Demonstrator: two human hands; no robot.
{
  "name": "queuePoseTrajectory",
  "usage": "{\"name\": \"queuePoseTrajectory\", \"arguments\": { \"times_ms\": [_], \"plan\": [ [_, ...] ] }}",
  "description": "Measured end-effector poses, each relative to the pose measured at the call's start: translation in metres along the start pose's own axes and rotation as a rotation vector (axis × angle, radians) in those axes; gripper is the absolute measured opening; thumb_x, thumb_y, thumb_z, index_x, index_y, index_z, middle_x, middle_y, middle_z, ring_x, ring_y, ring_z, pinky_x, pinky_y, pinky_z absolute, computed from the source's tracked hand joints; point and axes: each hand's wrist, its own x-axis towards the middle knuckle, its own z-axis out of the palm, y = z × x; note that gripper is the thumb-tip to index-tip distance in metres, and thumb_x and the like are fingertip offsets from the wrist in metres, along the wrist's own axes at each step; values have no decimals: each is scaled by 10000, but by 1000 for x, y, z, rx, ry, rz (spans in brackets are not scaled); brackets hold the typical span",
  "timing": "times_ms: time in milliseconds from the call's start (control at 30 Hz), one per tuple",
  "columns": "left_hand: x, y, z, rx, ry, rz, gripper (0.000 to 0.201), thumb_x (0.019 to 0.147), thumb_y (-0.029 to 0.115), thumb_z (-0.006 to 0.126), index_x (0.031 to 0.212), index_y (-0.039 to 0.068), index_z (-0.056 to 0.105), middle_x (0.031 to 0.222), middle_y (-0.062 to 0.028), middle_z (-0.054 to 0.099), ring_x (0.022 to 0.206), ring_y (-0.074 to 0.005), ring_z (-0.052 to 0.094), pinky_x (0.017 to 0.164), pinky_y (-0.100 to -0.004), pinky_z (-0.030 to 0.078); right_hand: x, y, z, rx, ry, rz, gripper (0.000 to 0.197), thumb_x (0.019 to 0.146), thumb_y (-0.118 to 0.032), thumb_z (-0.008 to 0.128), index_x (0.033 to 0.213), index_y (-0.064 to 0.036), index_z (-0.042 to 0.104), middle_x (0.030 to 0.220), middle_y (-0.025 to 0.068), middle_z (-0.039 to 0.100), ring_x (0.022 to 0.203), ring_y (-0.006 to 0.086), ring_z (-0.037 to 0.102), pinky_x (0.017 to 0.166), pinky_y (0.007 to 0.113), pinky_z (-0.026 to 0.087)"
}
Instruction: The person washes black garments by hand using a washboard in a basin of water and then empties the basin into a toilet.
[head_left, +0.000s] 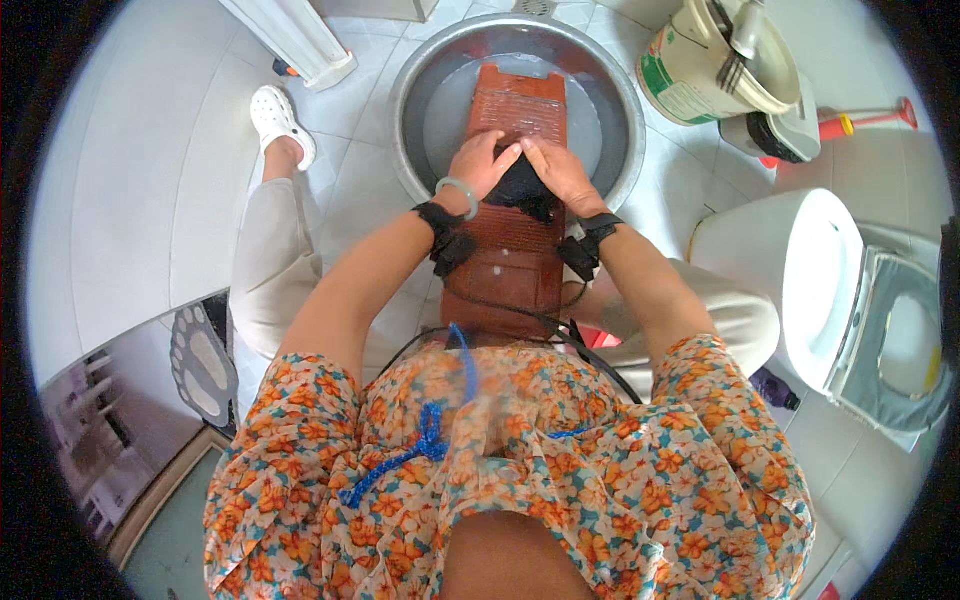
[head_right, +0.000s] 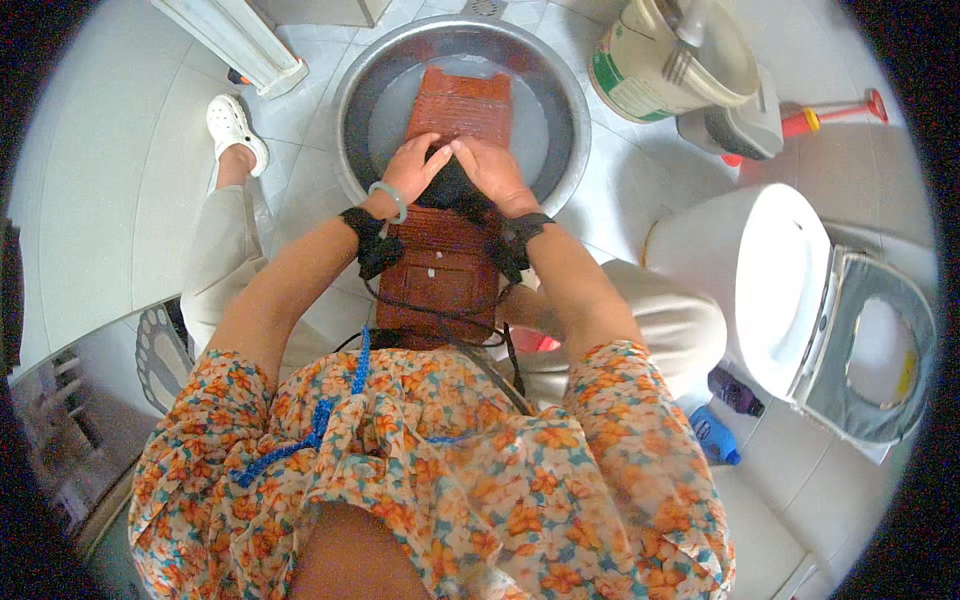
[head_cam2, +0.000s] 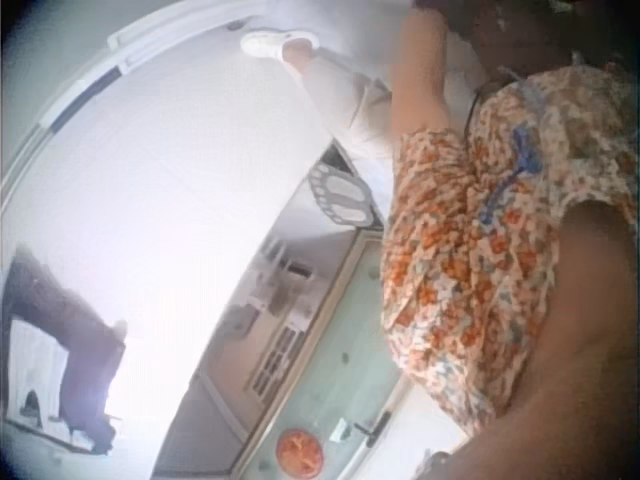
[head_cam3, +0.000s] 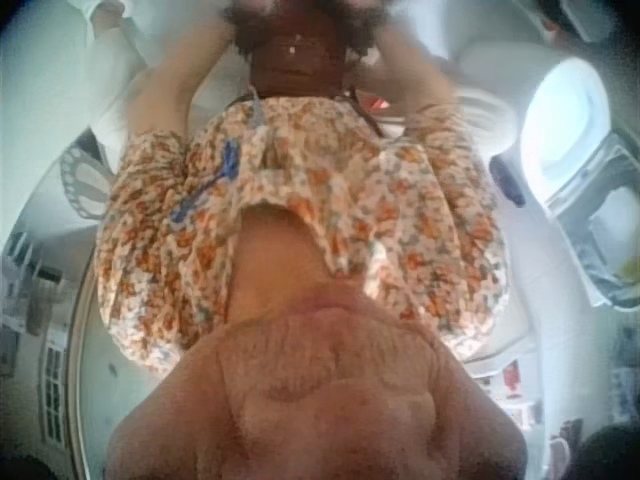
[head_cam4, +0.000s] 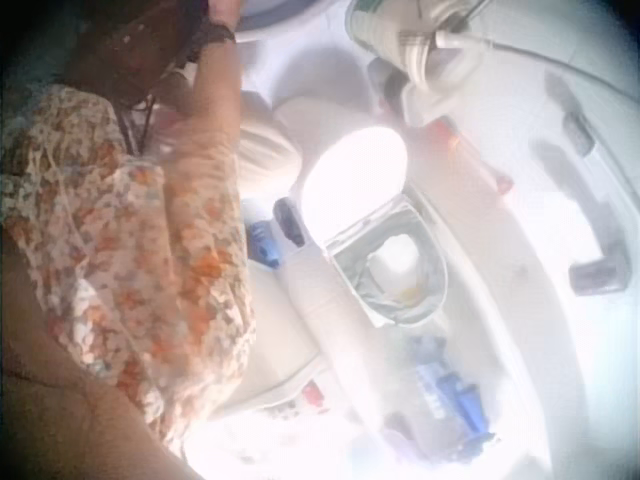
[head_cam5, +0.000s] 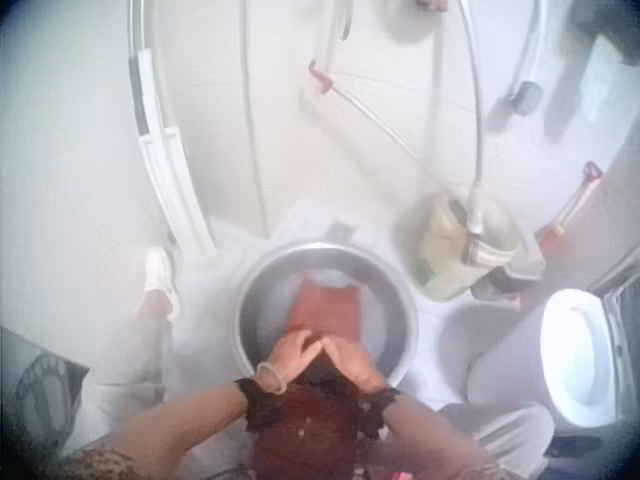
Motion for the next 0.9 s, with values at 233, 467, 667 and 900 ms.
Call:
{"name": "queuePoseTrajectory", "arguments": {
  "times_ms": [233,467,667,900],
  "plan": [
    [-7,40,46,-118,8,-133,510,948,268,550,1350,-39,480,1340,-236,537,1247,-338,509,1082,-422,366,-82,37,-103,-250,-35,-159,693,781,-503,745,1247,-38,530,1093,244,640,1040,411,613,882,467,489],
    [-29,106,69,-556,171,-403,482,973,192,538,1414,80,379,1185,-99,554,901,-193,640,725,-316,512,-147,60,-171,563,622,121,554,753,-451,754,1081,-17,648,1035,213,685,975,367,658,836,424,513],
    [-70,63,19,-538,151,-488,529,972,196,537,1445,89,323,1197,-136,597,893,-238,678,697,-316,523,-161,-36,-205,1040,783,56,554,785,-368,780,1120,46,628,1061,162,686,969,236,660,823,367,516],
    [-47,30,10,-689,108,-490,563,924,157,589,1423,106,333,1070,-137,607,741,-243,665,562,-325,514,-256,-130,-356,738,918,-559,520,791,-355,788,1147,-2,648,1011,90,677,914,144,621,846,299,498]
  ]
}}
